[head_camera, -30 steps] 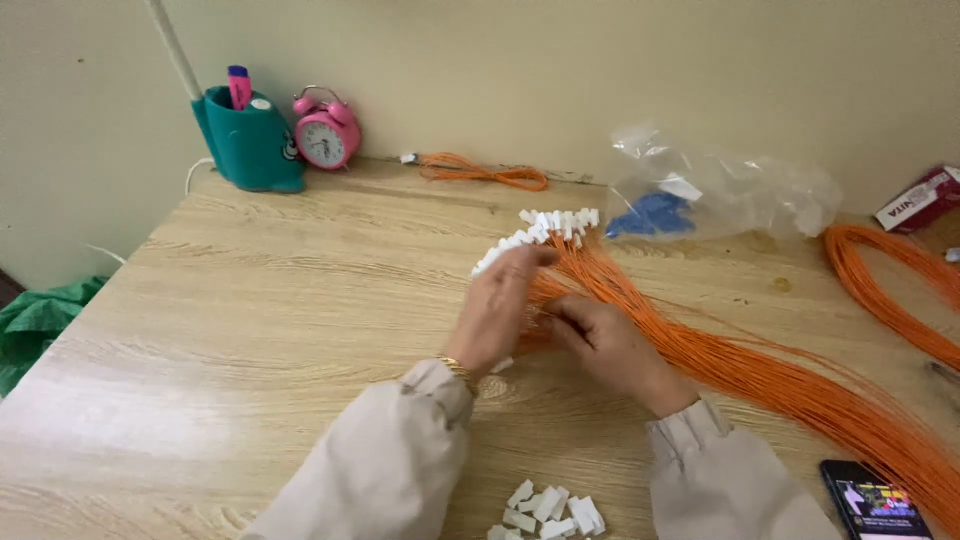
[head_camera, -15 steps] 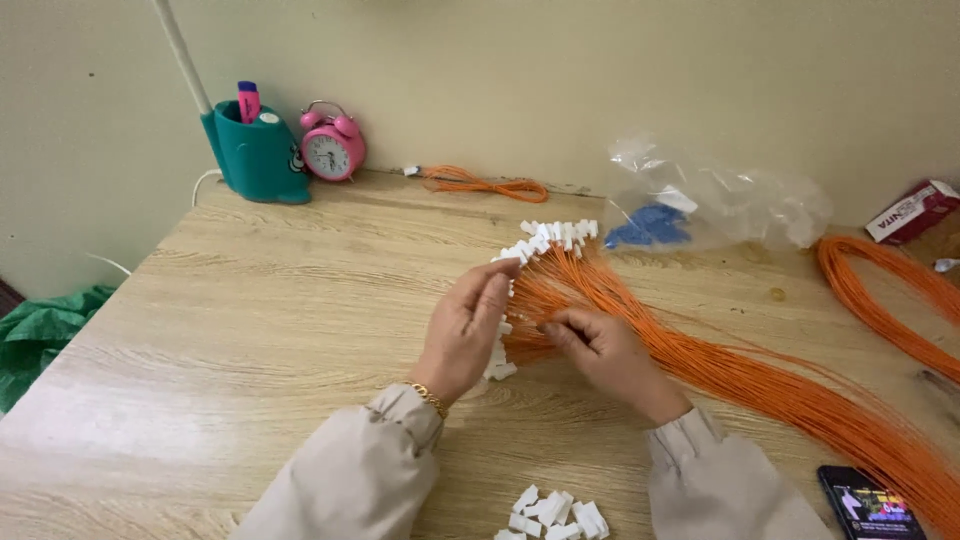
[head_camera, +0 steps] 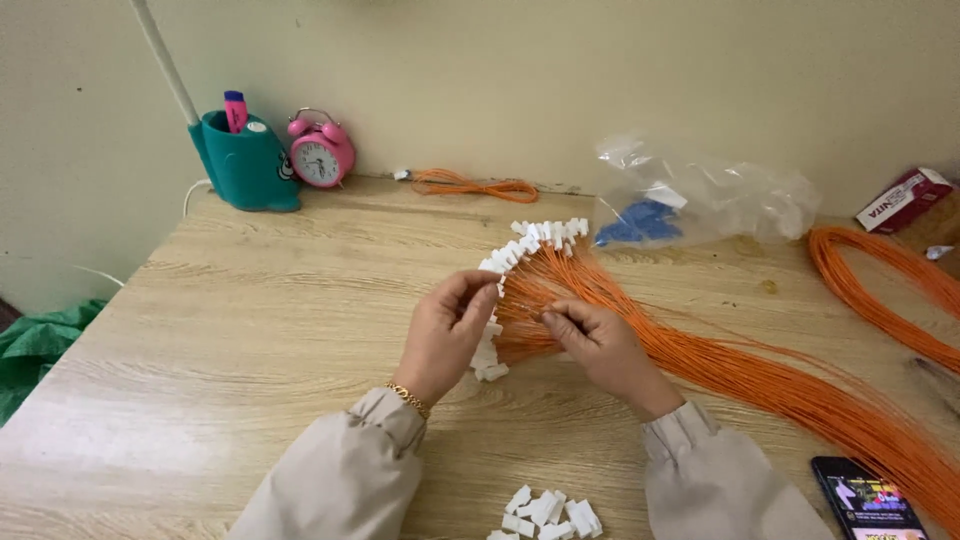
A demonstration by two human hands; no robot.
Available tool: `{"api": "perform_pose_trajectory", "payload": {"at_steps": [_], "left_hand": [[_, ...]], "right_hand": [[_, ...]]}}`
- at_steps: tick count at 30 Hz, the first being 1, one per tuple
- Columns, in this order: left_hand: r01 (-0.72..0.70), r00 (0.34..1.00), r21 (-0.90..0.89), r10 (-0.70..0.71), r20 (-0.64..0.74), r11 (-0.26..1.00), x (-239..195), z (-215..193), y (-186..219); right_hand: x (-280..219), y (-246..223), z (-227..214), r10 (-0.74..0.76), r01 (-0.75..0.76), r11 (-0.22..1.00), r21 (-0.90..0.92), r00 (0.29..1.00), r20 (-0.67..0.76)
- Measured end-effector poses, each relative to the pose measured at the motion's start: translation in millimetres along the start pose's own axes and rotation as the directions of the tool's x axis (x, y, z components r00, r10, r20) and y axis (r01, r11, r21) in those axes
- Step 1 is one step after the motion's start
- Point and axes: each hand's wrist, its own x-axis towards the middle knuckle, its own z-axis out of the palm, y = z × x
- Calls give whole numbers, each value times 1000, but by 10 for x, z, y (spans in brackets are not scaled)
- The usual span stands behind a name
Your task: The person assembles white plastic connectors onto the ends of orange cables. They repeatedly pick up a connector and a cable, insert the cable into the connector, and place the finished assembly on the table.
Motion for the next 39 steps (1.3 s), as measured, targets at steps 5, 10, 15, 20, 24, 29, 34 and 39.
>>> {"api": "perform_pose_trajectory", "payload": {"at_steps": [5,10,15,20,24,29,34,39], "left_hand": [[151,988,-92,-146,55,984,-19,119,-201],[196,980,-124,-191,57,973,-4,160,-297],[181,983,-197,-178,35,963,-4,198,-323],[194,981,-199,-189,40,961,-28,190,-282],[215,977,-207,-212,40,954,-32,185,-318],[271,963,-245,-263,65,931,-95,224,-236],[310,951,-278,-299,84,909,-101,233,-145],[307,952,-280,-296,83,910,-86,231,-213]], "right_hand": [[5,-9,7,-35,35,999,33,999,-11],[-12,21,46,-43,43,999,13,999,-13],[-12,59,46,-39,39,999,29,999,-2],[-2,77,60,-50,51,998,29,998,-23],[58,228,69,-84,87,995,54,995,-56],[19,-1,99,-118,121,992,43,991,-70],[-26,-157,100,-112,113,993,40,993,-35],[-18,-53,103,-113,114,992,58,993,-28]]}}
